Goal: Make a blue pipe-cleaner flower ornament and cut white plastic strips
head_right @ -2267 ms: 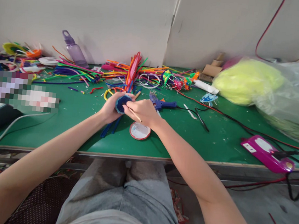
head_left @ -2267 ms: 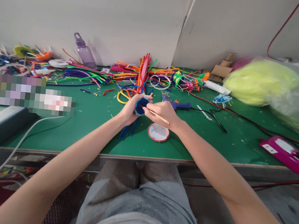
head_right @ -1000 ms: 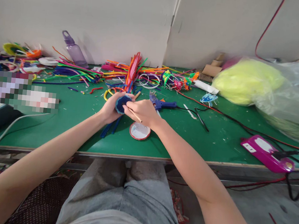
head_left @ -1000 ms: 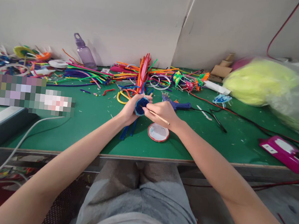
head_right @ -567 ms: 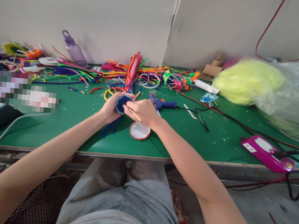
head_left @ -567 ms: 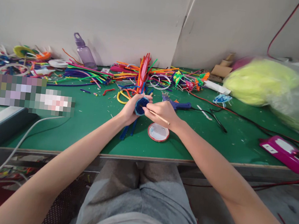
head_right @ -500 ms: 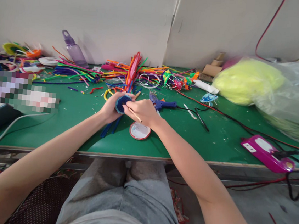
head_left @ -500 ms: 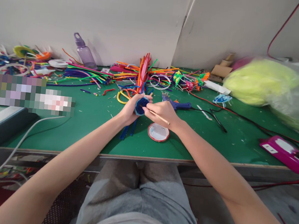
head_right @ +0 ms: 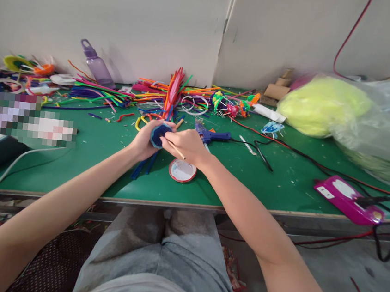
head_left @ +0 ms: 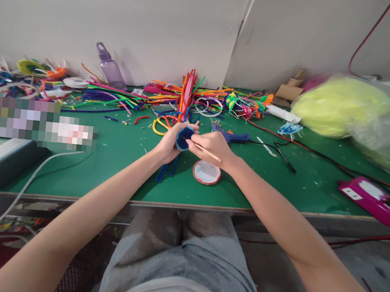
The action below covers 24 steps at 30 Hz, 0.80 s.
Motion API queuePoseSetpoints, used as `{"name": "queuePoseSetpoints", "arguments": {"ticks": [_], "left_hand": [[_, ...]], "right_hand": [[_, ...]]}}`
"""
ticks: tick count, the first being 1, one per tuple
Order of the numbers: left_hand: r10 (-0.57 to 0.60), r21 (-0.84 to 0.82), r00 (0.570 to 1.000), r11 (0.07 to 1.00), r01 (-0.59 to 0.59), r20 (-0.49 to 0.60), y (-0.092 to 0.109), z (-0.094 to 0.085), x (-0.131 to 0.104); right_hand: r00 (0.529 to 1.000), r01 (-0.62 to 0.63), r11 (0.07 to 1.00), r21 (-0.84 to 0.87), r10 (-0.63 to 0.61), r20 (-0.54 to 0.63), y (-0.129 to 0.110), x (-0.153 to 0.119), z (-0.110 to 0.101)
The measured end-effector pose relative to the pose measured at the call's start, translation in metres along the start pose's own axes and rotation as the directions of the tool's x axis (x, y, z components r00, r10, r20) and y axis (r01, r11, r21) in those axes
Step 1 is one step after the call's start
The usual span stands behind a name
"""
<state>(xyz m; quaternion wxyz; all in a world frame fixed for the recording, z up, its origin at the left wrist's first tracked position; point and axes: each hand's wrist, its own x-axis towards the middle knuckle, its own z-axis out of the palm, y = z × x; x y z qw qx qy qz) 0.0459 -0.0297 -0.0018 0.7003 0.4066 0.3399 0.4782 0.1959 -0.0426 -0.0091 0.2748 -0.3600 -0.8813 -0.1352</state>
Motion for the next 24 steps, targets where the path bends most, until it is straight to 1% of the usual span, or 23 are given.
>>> {"name": "queuePoseSetpoints", "arguments": {"ticks": [13, 20, 24], "left_hand": [[-0.004, -0.017, 1.0, 1.0, 0.004, 0.004, -0.0005, 0.0, -0.0006], [-0.017, 0.003, 1.0, 1.0, 0.017, -0.009, 0.0009, 0.0004, -0.0008], [-0.007, 0.004, 1.0, 1.0, 0.007, 0.004, 0.0011, 0.0003, -0.0008]], "right_hand": [[1.0, -0.009, 1.0, -0.004, 0.009, 0.015, -0.0007, 0.0005, -0.001], [1.0, -0.002, 1.0, 0.001, 0.002, 0.004, 0.0001, -0.0001, -0.0009], [1.0, -0.004, 1.0, 0.002, 0.004, 0.001, -0.0002, -0.0002, -0.001]]}}
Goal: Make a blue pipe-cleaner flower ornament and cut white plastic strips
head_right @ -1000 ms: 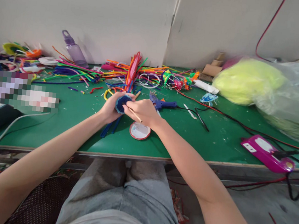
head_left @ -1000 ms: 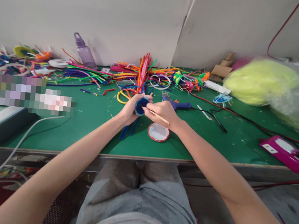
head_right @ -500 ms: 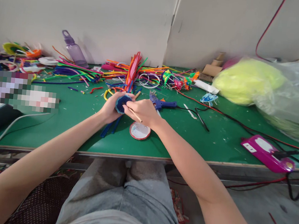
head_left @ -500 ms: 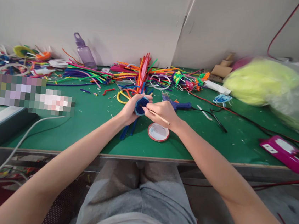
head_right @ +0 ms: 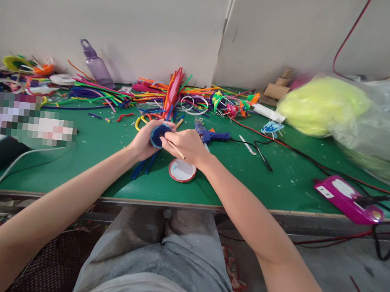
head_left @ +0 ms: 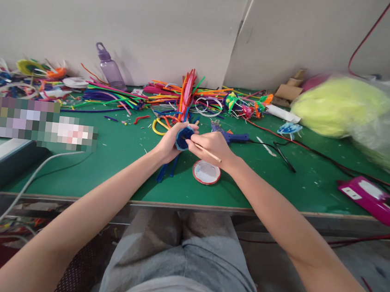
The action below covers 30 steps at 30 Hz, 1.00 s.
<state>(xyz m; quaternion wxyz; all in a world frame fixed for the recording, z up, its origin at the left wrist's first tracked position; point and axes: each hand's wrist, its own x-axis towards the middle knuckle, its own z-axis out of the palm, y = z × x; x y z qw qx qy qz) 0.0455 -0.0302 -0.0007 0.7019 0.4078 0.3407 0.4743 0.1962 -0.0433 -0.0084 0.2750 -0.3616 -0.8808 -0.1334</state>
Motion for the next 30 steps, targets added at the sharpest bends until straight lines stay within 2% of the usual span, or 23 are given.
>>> {"name": "queuePoseSetpoints", "arguments": {"ticks": [30], "left_hand": [[0.005, 0.005, 1.0, 1.0, -0.005, 0.001, -0.001, 0.0, -0.0001]], "right_hand": [[1.0, -0.005, 1.0, 0.008, 0.005, 0.005, 0.0004, -0.0003, 0.0002]]}}
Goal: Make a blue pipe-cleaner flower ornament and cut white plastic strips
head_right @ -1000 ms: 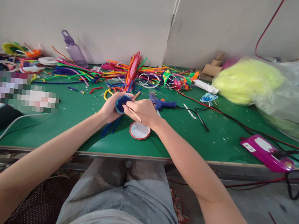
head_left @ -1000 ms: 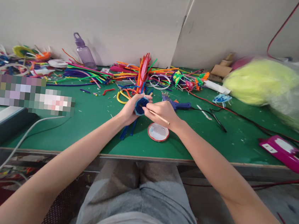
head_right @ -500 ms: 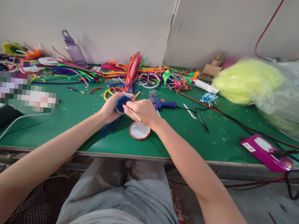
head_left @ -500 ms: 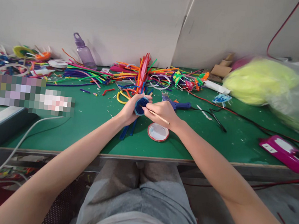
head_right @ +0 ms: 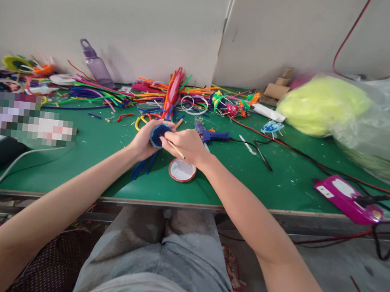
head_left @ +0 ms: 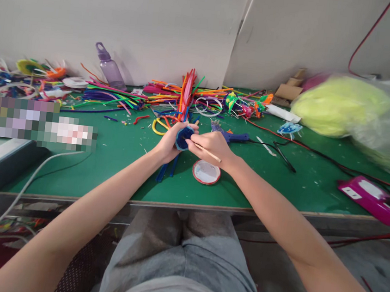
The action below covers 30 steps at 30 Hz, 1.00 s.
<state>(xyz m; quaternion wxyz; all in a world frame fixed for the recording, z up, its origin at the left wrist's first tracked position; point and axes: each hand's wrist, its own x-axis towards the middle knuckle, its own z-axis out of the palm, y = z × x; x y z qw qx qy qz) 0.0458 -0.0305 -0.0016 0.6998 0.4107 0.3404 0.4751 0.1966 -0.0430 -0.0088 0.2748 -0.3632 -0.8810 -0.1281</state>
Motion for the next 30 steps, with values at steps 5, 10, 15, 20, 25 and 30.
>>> {"name": "queuePoseSetpoints", "arguments": {"ticks": [5, 10, 15, 20, 25, 30], "left_hand": [[-0.001, -0.006, 1.0, 1.0, 0.001, 0.003, 0.0003, 0.0006, -0.0007], [0.006, -0.005, 1.0, 1.0, -0.006, -0.001, 0.0001, 0.0, -0.0001], [0.013, -0.005, 1.0, 1.0, -0.013, 0.005, 0.0, -0.0001, 0.0005], [0.021, 0.007, 1.0, 1.0, -0.021, 0.019, -0.0006, -0.0008, 0.0004], [0.01, 0.001, 1.0, 1.0, -0.01, 0.007, -0.0004, -0.0007, -0.0001], [0.014, -0.009, 1.0, 1.0, -0.014, 0.004, -0.0002, 0.0, -0.0001]], "right_hand": [[1.0, 0.0, 1.0, -0.009, 0.0, 0.002, -0.0007, 0.0, -0.0009], [1.0, 0.004, 1.0, -0.004, -0.004, 0.001, -0.0012, 0.0004, -0.0013], [1.0, 0.009, 1.0, -0.02, -0.009, -0.004, -0.0008, 0.0006, -0.0014], [1.0, 0.004, 1.0, 0.003, -0.004, 0.0, -0.0009, 0.0008, -0.0009], [1.0, 0.004, 1.0, -0.019, -0.004, 0.002, -0.0012, 0.0008, -0.0014], [1.0, 0.006, 1.0, -0.016, -0.006, 0.0, -0.001, 0.0006, -0.0014]]}}
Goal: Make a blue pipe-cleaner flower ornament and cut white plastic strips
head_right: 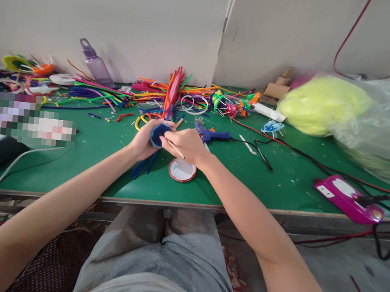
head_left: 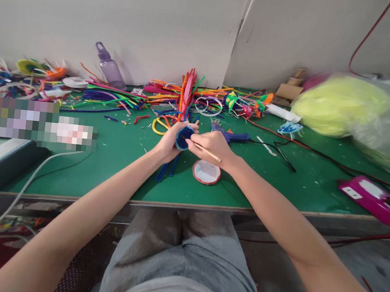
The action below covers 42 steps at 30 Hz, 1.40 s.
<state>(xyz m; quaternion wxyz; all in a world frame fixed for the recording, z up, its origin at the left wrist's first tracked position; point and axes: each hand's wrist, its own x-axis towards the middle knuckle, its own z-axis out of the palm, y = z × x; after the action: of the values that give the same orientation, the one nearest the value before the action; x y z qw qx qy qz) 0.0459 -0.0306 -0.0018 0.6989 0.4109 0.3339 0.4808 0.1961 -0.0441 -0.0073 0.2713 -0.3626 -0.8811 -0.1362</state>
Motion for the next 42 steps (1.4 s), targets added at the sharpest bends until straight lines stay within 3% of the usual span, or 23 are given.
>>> {"name": "queuePoseSetpoints", "arguments": {"ticks": [23, 28, 33, 42], "left_hand": [[-0.003, 0.008, 1.0, 1.0, 0.003, -0.004, 0.0009, -0.0005, 0.0008], [0.01, -0.028, 0.999, 1.0, -0.011, -0.03, 0.0041, -0.0001, 0.0012], [-0.003, -0.065, 0.999, 0.998, -0.001, -0.052, 0.0054, 0.0005, 0.0013], [-0.052, -0.109, 0.997, 0.993, 0.045, -0.06, 0.007, 0.0017, -0.0002]], "right_hand": [[1.0, -0.002, 1.0, -0.003, 0.002, -0.013, -0.0002, -0.0002, -0.0003], [0.99, 0.007, 0.998, 0.058, 0.001, -0.142, 0.0007, -0.0012, -0.0014], [0.948, 0.039, 0.994, 0.104, -0.004, -0.319, 0.0021, -0.001, -0.0028], [0.939, 0.041, 0.995, 0.089, -0.008, -0.344, 0.002, -0.0015, -0.0035]]}}
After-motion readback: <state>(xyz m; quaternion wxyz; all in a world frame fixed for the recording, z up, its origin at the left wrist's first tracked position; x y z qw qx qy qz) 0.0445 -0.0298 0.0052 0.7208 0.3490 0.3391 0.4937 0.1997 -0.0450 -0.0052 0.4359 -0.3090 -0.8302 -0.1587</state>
